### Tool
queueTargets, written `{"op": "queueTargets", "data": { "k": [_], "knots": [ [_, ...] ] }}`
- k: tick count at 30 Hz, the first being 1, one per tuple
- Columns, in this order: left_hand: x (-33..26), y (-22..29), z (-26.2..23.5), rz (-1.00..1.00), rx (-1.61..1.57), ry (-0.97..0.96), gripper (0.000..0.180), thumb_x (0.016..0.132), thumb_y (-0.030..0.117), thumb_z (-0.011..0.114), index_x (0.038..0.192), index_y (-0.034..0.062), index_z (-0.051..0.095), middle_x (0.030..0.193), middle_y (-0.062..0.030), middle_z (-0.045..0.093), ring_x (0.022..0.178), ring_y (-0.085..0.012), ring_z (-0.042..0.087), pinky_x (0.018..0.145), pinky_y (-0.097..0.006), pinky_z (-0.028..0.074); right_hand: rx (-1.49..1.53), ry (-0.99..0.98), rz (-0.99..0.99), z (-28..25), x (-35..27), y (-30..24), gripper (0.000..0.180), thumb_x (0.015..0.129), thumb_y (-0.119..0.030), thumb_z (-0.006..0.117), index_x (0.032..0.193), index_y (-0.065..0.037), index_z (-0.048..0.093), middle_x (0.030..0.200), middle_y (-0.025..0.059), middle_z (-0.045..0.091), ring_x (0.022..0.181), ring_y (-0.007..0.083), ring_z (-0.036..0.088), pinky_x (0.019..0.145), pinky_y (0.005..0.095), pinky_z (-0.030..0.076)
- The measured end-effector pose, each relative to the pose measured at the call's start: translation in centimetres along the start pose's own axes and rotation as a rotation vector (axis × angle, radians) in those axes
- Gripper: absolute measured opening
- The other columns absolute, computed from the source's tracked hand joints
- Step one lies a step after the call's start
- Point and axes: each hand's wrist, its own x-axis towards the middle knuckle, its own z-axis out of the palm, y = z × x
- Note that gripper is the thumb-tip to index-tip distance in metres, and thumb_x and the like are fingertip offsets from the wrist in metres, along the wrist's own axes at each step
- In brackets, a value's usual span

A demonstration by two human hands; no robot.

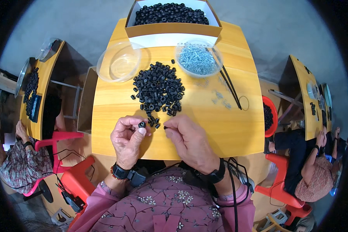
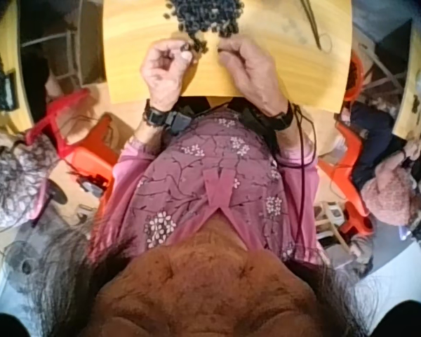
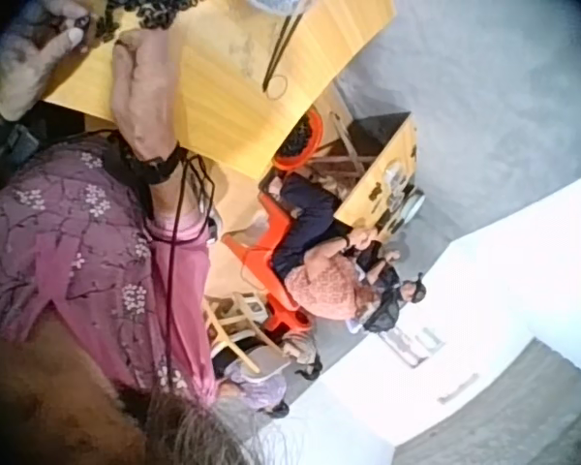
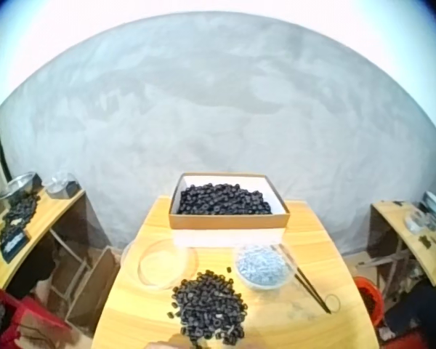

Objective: Assembling small black plastic components by hand at a workstation.

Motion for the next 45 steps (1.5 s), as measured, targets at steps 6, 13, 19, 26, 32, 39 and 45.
{"op": "queueTargets", "data": {
  "k": [6,13,19,26,32,39,45],
  "knots": [
    [-0.5,0.9,0.7,-0.004,0.039,-0.106,0.018,0.093,0.0,0.068,0.108,0.0002,0.057,0.104,-0.0134,0.067,0.086,-0.0155,0.067,0.078,-0.033,0.059,0.278,0.002,0.055,-0.8,-1.6,-0.2,0.015,0.095,-0.001,0.064,0.109,0.003,0.066,0.09,0.0081,0.064,0.075,0.0148,0.065,0.066,0.0267,0.052],
    [-1.6,-0.5,2.5,-0.099,-0.123,-0.206,0.021,0.093,-0.003,0.067,0.111,-0.0017,0.057,0.104,-0.0122,0.067,0.09,-0.0178,0.071,0.08,-0.033,0.062,0.394,0.029,0.144,-1.5,-2.1,-0.3,0.018,0.095,0.001,0.064,0.112,0.004,0.067,0.092,0.0077,0.065,0.075,0.012,0.066,0.066,0.0233,0.052],
    [-1.5,-0.7,2.3,-0.132,-0.115,-0.227,0.021,0.092,-0.005,0.067,0.111,-0.003,0.057,0.098,-0.0116,0.068,0.088,-0.0177,0.071,0.079,-0.032,0.062,0.398,0.06,0.183,-1.0,-2.2,0.5,0.013,0.093,0.0,0.066,0.106,0.002,0.068,0.091,0.0066,0.066,0.078,0.0125,0.066,0.069,0.0247,0.053],
    [-1.4,-0.5,2.3,-0.135,-0.144,-0.231,0.02,0.093,-0.005,0.066,0.11,-0.0038,0.057,0.097,-0.0131,0.069,0.087,-0.0175,0.07,0.078,-0.032,0.061,0.257,0.047,0.065,-0.8,-1.2,0.5,0.012,0.088,0.003,0.069,0.1,-0.001,0.069,0.086,0.0087,0.066,0.077,0.0172,0.065,0.067,0.0287,0.051],
    [-1.3,-0.6,2.3,-0.142,-0.196,-0.228,0.021,0.091,-0.009,0.067,0.109,-0.0037,0.059,0.099,-0.0118,0.07,0.088,-0.0145,0.069,0.079,-0.028,0.058,0.223,0.035,0.014,-0.8,-0.9,0.6,0.014,0.087,0.004,0.069,0.1,-0.002,0.068,0.085,0.0096,0.066,0.076,0.0206,0.065,0.066,0.0302,0.05],
    [-1.2,-0.7,2.0,-0.124,-0.142,-0.268,0.017,0.093,-0.006,0.065,0.109,-0.0045,0.057,0.1,-0.0149,0.07,0.088,-0.0174,0.07,0.079,-0.032,0.06,0.038,-0.012,-0.124,-1.5,-0.4,0.3,0.016,0.087,0.005,0.068,0.102,-0.002,0.069,0.087,0.0105,0.065,0.076,0.0242,0.066,0.065,0.0319,0.051],
    [-1.1,-0.8,1.9,-0.14,-0.137,-0.275,0.016,0.093,-0.008,0.063,0.108,-0.0054,0.058,0.099,-0.015,0.07,0.088,-0.0179,0.07,0.079,-0.033,0.061,0.001,-0.043,-0.127,-1.5,-0.2,-0.3,0.016,0.087,0.005,0.068,0.101,-0.003,0.07,0.086,0.0097,0.065,0.076,0.0237,0.066,0.065,0.0315,0.052]
  ]
}}
